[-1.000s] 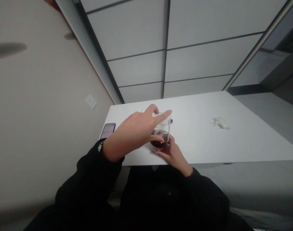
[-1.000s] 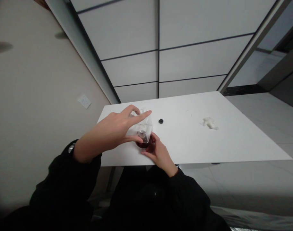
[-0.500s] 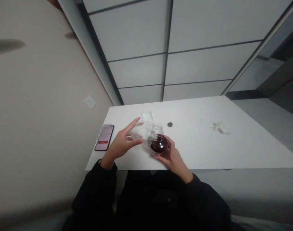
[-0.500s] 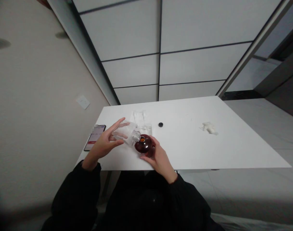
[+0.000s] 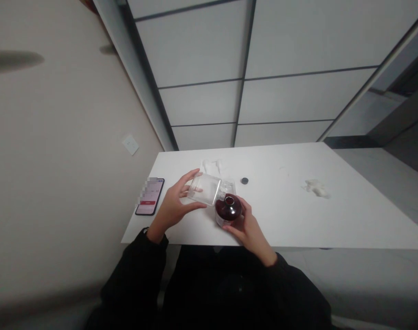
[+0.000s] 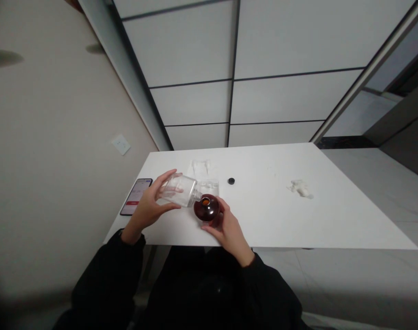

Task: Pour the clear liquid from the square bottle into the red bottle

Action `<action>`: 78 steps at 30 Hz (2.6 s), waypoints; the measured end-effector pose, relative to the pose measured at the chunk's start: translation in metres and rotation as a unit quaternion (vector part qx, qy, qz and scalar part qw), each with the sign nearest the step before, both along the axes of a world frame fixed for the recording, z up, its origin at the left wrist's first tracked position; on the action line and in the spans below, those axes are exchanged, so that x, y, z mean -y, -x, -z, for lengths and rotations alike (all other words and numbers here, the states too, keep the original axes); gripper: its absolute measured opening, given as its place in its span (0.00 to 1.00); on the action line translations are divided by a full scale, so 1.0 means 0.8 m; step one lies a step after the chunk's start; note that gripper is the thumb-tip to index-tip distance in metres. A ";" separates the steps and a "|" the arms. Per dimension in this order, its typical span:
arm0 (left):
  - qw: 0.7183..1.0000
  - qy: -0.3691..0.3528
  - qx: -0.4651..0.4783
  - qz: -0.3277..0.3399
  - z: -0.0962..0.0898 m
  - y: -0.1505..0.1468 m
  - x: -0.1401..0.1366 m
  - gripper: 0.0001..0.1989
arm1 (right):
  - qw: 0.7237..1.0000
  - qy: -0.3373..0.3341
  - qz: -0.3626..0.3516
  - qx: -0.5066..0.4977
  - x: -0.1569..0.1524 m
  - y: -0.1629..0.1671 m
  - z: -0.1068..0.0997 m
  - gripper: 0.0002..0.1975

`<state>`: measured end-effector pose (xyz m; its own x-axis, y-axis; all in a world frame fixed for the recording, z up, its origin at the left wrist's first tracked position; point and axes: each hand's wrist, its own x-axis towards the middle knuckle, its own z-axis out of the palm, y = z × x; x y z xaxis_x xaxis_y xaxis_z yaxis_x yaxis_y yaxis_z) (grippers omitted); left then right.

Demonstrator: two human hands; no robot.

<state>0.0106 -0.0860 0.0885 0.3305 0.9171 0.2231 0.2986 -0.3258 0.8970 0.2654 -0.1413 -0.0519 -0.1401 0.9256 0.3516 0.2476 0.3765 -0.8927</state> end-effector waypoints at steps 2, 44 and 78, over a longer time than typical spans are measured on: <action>0.997 -0.052 -0.054 0.011 -0.013 -0.001 -0.004 0.49 | 1.000 0.002 -0.005 -0.006 0.000 0.001 -0.002 0.47; 0.752 -0.263 -0.594 0.113 -0.177 -0.097 0.026 0.36 | 0.998 0.043 -0.002 -0.053 -0.002 0.007 0.001 0.50; 0.893 -0.115 -0.430 0.068 -0.121 -0.033 -0.010 0.42 | 1.000 0.024 0.004 -0.014 0.001 0.003 -0.015 0.47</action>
